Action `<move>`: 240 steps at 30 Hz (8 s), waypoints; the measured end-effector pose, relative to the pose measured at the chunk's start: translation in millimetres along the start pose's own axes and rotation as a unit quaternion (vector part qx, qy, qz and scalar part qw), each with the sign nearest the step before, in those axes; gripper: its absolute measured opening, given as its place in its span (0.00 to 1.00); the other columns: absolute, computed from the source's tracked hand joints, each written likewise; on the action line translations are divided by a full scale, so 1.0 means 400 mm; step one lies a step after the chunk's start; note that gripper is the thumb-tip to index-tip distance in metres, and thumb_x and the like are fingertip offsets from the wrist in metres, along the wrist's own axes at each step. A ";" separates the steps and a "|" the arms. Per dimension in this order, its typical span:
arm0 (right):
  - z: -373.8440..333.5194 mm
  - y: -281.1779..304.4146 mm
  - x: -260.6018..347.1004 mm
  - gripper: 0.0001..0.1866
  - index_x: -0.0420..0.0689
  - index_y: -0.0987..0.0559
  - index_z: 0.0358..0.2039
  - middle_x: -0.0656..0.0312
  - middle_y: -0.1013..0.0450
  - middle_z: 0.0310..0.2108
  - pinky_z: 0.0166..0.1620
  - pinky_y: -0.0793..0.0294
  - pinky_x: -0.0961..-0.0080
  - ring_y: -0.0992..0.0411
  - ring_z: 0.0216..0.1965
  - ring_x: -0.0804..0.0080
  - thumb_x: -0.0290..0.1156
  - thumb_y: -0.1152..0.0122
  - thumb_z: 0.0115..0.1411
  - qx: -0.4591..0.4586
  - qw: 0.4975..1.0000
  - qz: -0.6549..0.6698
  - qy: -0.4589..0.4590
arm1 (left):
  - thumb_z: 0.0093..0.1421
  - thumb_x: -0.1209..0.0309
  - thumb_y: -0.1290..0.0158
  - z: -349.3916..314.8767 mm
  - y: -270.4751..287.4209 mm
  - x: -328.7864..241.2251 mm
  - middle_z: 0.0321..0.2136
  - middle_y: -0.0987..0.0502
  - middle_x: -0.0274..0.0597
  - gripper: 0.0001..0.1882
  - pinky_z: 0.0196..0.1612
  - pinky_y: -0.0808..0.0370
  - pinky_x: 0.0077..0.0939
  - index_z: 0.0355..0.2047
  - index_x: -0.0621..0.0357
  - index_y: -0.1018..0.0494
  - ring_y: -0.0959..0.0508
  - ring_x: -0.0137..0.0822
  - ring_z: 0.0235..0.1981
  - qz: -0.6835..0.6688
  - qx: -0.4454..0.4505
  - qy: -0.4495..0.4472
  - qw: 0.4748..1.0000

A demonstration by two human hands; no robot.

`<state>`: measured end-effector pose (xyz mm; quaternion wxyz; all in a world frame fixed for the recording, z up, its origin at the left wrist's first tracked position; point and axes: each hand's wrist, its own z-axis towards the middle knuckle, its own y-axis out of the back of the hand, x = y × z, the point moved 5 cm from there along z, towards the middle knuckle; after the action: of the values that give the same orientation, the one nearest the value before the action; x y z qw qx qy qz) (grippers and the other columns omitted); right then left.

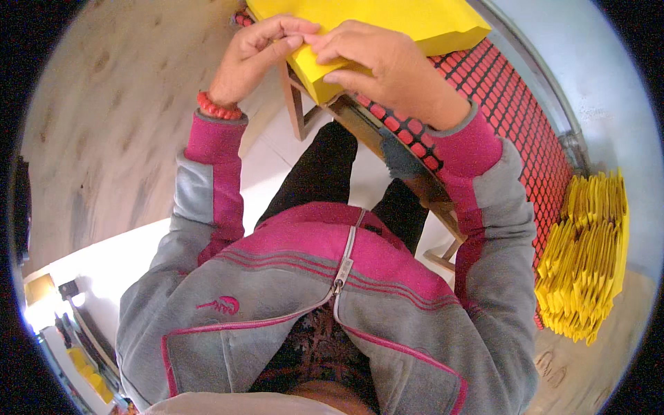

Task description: The person folds yellow paper sheets by hand on a patterned table, pressing creases and stacking the folded pieces. The person repeatedly picks up sheets, folds them in half, and places them on a growing stack.

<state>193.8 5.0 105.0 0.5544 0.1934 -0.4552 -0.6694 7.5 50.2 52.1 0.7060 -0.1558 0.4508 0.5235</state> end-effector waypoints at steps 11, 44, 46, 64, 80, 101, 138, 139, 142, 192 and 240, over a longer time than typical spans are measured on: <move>-0.013 0.005 0.007 0.14 0.41 0.20 0.43 0.56 0.21 0.46 0.51 0.22 0.67 0.22 0.48 0.57 0.26 0.32 0.56 -0.030 0.999 0.011 -0.005 | 0.71 0.71 0.49 0.000 -0.015 -0.003 0.44 0.17 0.36 0.13 0.56 0.28 0.25 0.50 0.65 0.21 0.21 0.27 0.47 0.006 -0.027 0.039 0.999; -0.027 -0.002 -0.006 0.07 0.40 0.19 0.41 0.57 0.21 0.43 0.49 0.23 0.69 0.22 0.46 0.59 0.25 0.36 0.62 -0.046 0.999 0.000 -0.008 | 0.72 0.73 0.52 -0.013 -0.004 0.030 0.51 0.19 0.39 0.14 0.58 0.28 0.25 0.55 0.63 0.24 0.22 0.28 0.52 -0.020 -0.025 0.053 0.998; -0.026 -0.001 -0.001 0.06 0.39 0.19 0.40 0.57 0.21 0.43 0.48 0.23 0.69 0.22 0.45 0.60 0.25 0.37 0.62 -0.057 0.998 -0.026 0.006 | 0.72 0.74 0.52 -0.010 0.005 0.037 0.51 0.19 0.40 0.15 0.58 0.28 0.25 0.55 0.63 0.24 0.22 0.29 0.53 -0.019 -0.019 0.039 0.999; -0.032 -0.009 -0.023 0.04 0.35 0.23 0.38 0.56 0.21 0.43 0.51 0.24 0.77 0.21 0.47 0.72 0.22 0.38 0.65 -0.069 0.989 0.101 -0.089 | 0.68 0.76 0.48 -0.019 -0.005 0.015 0.51 0.19 0.43 0.12 0.67 0.36 0.36 0.50 0.63 0.22 0.25 0.38 0.60 -0.022 0.001 -0.004 1.000; -0.038 0.017 -0.023 0.08 0.40 0.22 0.37 0.52 0.24 0.40 0.43 0.25 0.73 0.24 0.43 0.62 0.24 0.31 0.58 -0.099 0.989 0.089 -0.062 | 0.67 0.76 0.42 -0.016 -0.014 0.037 0.45 0.18 0.42 0.04 0.57 0.27 0.29 0.40 0.62 0.23 0.21 0.35 0.53 -0.008 -0.086 -0.010 0.996; -0.048 0.007 -0.037 0.07 0.40 0.23 0.34 0.57 0.25 0.37 0.44 0.27 0.74 0.27 0.39 0.71 0.26 0.32 0.61 -0.091 0.971 0.183 -0.126 | 0.63 0.78 0.42 -0.013 -0.010 0.021 0.51 0.19 0.44 0.07 0.74 0.51 0.43 0.41 0.58 0.20 0.24 0.36 0.58 0.081 -0.006 -0.063 0.995; -0.718 -0.274 0.004 0.11 0.42 0.27 0.41 0.45 0.26 0.34 0.42 0.27 0.50 0.24 0.41 0.45 0.35 0.41 0.65 0.012 0.869 -0.175 -0.463 | 0.67 0.79 0.48 -0.022 0.016 0.060 0.43 0.18 0.38 0.10 0.62 0.33 0.28 0.42 0.65 0.18 0.22 0.31 0.50 0.055 -0.125 -0.014 0.991; -0.706 -0.267 0.016 0.11 0.42 0.27 0.41 0.45 0.26 0.34 0.41 0.26 0.51 0.24 0.41 0.46 0.35 0.40 0.64 0.047 0.859 -0.174 -0.479 | 0.67 0.79 0.49 -0.021 0.008 0.051 0.43 0.17 0.37 0.10 0.64 0.35 0.29 0.43 0.64 0.18 0.23 0.31 0.51 0.077 -0.111 -0.027 0.991; -0.594 -0.210 0.101 0.13 0.44 0.26 0.40 0.50 0.26 0.34 0.39 0.25 0.52 0.24 0.39 0.47 0.37 0.36 0.61 0.007 0.907 -0.185 -0.378 | 0.66 0.78 0.49 -0.019 -0.004 0.026 0.45 0.17 0.35 0.12 0.69 0.41 0.32 0.44 0.61 0.17 0.25 0.32 0.55 0.142 -0.066 -0.036 0.987; -0.039 0.023 0.039 0.08 0.39 0.21 0.39 0.44 0.22 0.46 0.41 0.21 0.72 0.20 0.41 0.58 0.23 0.32 0.59 -0.134 0.988 -0.066 -0.042 | 0.67 0.79 0.42 -0.011 -0.021 0.047 0.39 0.22 0.32 0.04 0.48 0.26 0.19 0.41 0.60 0.25 0.23 0.24 0.44 -0.036 -0.130 -0.018 0.991; -0.043 0.012 0.032 0.09 0.37 0.22 0.37 0.40 0.24 0.48 0.48 0.23 0.68 0.21 0.46 0.48 0.21 0.31 0.55 -0.171 0.981 -0.032 -0.085 | 0.66 0.80 0.43 -0.022 -0.016 0.063 0.41 0.21 0.33 0.06 0.50 0.25 0.21 0.43 0.61 0.25 0.22 0.25 0.44 -0.056 -0.138 -0.019 0.989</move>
<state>205.7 -13.2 103.2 0.5172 0.0525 -0.3731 -0.7685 10.2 56.4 25.5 0.7141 -0.2667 0.3516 0.5434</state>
